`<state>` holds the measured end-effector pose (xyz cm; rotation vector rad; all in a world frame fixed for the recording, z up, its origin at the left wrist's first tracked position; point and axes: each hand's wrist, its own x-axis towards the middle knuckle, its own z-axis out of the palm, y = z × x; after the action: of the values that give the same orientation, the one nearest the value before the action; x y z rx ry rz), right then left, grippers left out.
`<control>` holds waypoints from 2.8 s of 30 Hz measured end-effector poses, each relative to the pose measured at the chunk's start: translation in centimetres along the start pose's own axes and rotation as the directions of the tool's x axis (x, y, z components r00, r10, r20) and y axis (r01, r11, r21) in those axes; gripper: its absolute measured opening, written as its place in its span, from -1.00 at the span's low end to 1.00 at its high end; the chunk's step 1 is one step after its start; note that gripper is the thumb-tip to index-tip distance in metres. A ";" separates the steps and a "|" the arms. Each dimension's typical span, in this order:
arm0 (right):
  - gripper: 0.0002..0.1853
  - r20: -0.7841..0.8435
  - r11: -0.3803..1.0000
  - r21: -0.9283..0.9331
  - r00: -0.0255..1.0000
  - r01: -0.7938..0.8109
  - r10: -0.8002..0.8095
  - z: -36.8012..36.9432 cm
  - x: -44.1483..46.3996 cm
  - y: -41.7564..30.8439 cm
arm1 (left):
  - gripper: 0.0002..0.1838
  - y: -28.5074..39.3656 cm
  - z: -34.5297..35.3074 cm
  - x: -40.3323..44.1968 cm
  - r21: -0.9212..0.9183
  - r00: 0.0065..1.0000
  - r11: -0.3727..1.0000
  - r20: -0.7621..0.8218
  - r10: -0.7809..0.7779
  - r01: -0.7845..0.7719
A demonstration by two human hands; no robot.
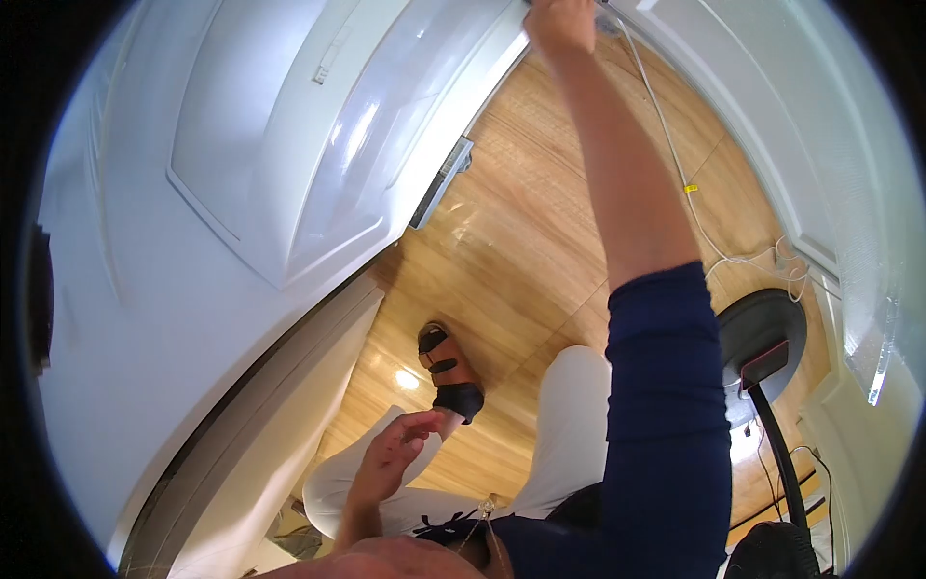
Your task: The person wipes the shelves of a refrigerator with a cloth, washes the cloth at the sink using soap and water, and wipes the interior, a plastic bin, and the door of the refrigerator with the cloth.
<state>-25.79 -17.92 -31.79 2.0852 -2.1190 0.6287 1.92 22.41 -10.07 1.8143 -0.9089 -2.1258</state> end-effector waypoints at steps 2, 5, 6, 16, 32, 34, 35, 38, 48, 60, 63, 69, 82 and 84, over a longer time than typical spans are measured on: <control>-0.72 -0.017 0.998 0.042 0.999 -0.039 0.040 0.0 -2.9 -3.4 | -0.66 0.2 0.1 0.0 -0.026 1.000 1.000 -0.004 0.016 -0.016; -0.71 -0.002 0.981 0.051 0.983 0.185 -0.185 0.1 -9.6 -8.4 | -0.66 0.8 0.6 -0.1 -0.018 0.999 0.999 0.002 0.037 -0.037; -0.73 0.072 0.968 0.120 0.971 0.218 -0.228 -0.3 -12.1 -10.5 | -0.66 1.0 0.9 -0.2 0.009 0.999 0.999 0.018 0.040 -0.040; -0.71 0.321 0.518 0.824 0.943 -0.229 -0.094 -6.6 -22.9 -19.5 | -0.63 1.6 3.2 -1.9 0.131 0.980 0.975 0.106 0.168 -0.181; -0.76 0.005 0.991 0.129 0.999 -0.045 0.045 -18.9 4.0 -10.8 | -0.61 2.9 2.3 -5.0 0.221 0.932 0.909 0.160 0.324 -0.354; -0.74 -0.067 0.984 0.094 0.987 0.152 -0.146 -17.4 0.8 -13.7 | -0.61 3.1 2.3 -5.0 0.203 0.931 0.912 0.155 0.329 -0.356; -0.69 -0.158 0.963 0.049 0.954 0.266 -0.256 -16.4 -1.3 -15.2 | -0.61 3.3 2.4 -4.9 0.225 0.923 0.898 0.171 0.346 -0.378; -0.67 -0.055 0.914 0.218 0.939 0.342 -0.339 -17.8 -6.9 -20.4 | -0.61 3.5 2.8 -4.9 0.267 0.914 0.878 0.190 0.357 -0.398; -0.66 0.109 0.662 0.744 0.961 0.092 -0.255 -20.4 -18.0 -22.1 | -0.60 3.4 4.0 -5.3 0.364 0.896 0.824 0.264 0.357 -0.435; -0.66 0.294 0.055 0.956 0.929 -0.290 -0.223 -21.7 -9.8 -23.8 | -0.62 2.2 4.1 -5.6 0.303 0.920 0.874 0.223 0.323 -0.380; -0.61 0.269 0.074 0.963 0.916 -0.259 -0.299 -21.2 -9.5 -27.3 | -0.62 1.8 4.0 -5.7 0.315 0.924 0.875 0.232 0.305 -0.368; -0.58 0.178 -0.157 0.898 0.666 -0.410 -0.724 -23.5 -19.4 -21.4 | -0.59 2.3 4.0 -5.4 0.284 0.921 0.887 0.252 0.298 -0.365; -0.52 -0.182 -0.138 0.978 0.967 0.159 -0.180 -30.3 -13.8 -26.5 | -0.61 2.6 4.7 -5.5 0.328 0.912 0.862 0.273 0.305 -0.387; -0.53 -0.146 -0.033 0.989 0.984 0.143 -0.103 -27.5 -15.6 -26.7 | -0.61 2.6 4.6 -5.6 0.329 0.922 0.872 0.265 0.283 -0.363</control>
<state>-4.68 7.13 -6.52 2.5385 -1.2223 2.8665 -1.74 24.75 -3.79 1.4528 -1.6434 -2.0504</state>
